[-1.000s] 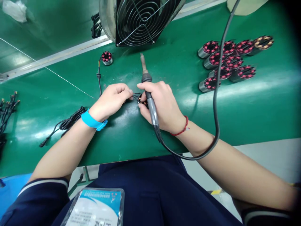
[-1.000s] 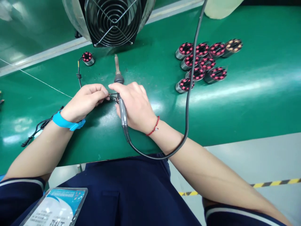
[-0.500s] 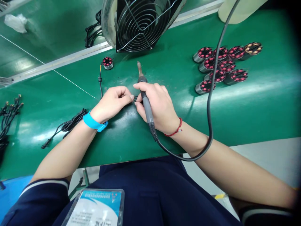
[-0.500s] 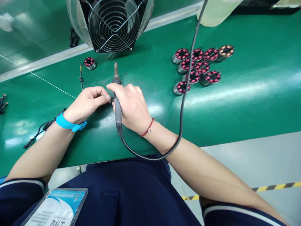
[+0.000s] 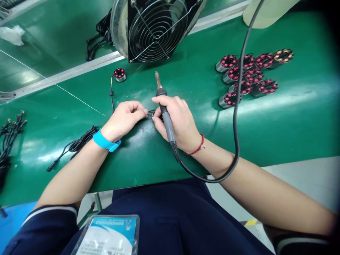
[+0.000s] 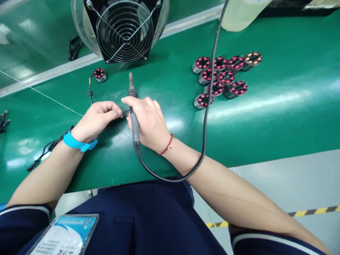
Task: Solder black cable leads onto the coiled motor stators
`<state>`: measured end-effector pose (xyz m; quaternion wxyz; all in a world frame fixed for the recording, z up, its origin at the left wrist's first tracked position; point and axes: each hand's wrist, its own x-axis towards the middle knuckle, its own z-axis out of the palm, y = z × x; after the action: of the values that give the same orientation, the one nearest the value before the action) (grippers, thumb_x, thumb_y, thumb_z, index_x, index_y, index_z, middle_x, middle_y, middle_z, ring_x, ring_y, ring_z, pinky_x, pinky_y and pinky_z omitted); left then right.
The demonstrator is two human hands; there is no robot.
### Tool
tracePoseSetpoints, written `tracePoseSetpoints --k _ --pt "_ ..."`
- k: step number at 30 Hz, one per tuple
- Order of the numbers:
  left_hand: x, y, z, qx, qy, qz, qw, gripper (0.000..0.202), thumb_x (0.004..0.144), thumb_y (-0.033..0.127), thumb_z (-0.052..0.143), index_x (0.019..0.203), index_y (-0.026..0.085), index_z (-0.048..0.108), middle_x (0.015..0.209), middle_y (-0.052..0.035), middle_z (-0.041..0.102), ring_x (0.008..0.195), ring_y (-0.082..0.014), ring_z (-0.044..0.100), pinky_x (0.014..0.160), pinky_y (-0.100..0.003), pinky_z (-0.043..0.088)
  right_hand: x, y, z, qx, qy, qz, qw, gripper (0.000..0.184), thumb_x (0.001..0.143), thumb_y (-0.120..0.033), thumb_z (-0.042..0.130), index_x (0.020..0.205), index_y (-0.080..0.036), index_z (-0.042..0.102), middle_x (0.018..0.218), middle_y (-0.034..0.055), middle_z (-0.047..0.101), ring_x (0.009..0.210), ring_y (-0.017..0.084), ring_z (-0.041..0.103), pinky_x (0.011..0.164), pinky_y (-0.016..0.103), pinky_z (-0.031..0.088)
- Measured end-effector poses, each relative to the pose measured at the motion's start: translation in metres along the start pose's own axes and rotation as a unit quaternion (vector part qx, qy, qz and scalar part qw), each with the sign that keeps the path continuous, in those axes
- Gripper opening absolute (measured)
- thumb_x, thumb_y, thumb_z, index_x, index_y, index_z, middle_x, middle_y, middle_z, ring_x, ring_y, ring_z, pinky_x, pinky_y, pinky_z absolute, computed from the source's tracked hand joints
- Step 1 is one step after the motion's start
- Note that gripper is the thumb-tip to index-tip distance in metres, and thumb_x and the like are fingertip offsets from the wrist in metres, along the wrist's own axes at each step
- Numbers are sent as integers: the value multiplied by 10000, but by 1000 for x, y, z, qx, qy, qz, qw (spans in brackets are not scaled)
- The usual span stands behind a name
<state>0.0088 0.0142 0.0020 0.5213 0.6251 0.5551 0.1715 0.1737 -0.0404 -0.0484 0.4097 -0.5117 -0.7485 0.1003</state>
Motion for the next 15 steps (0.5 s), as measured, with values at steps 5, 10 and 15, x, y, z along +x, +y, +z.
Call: tracePoseSetpoints --k 5,10,15 --pt "-1 -1 0 -7 0 8 1000 150 719 281 610 657 144 612 678 16 610 671 -105 512 695 -265 397 1 1 3 17 11 15 1000 392 859 -196 529 1245 -211 463 935 17 703 888 228 573 818 377 434" --pt "-1 -1 0 -32 -3 -7 999 144 692 277 626 646 142 639 659 14 627 660 -104 521 678 -256 402 3 3 1 40 1 47 998 451 832 -189 536 1276 -206 458 984 39 693 959 237 586 848 391 457" --pt "-3 1 1 -18 -41 2 999 147 713 280 625 658 149 663 620 27 615 586 -85 475 624 -242 387 7 5 2 51 -17 41 998 390 846 -162 518 1233 -209 498 888 18 705 877 232 594 810 394 451"
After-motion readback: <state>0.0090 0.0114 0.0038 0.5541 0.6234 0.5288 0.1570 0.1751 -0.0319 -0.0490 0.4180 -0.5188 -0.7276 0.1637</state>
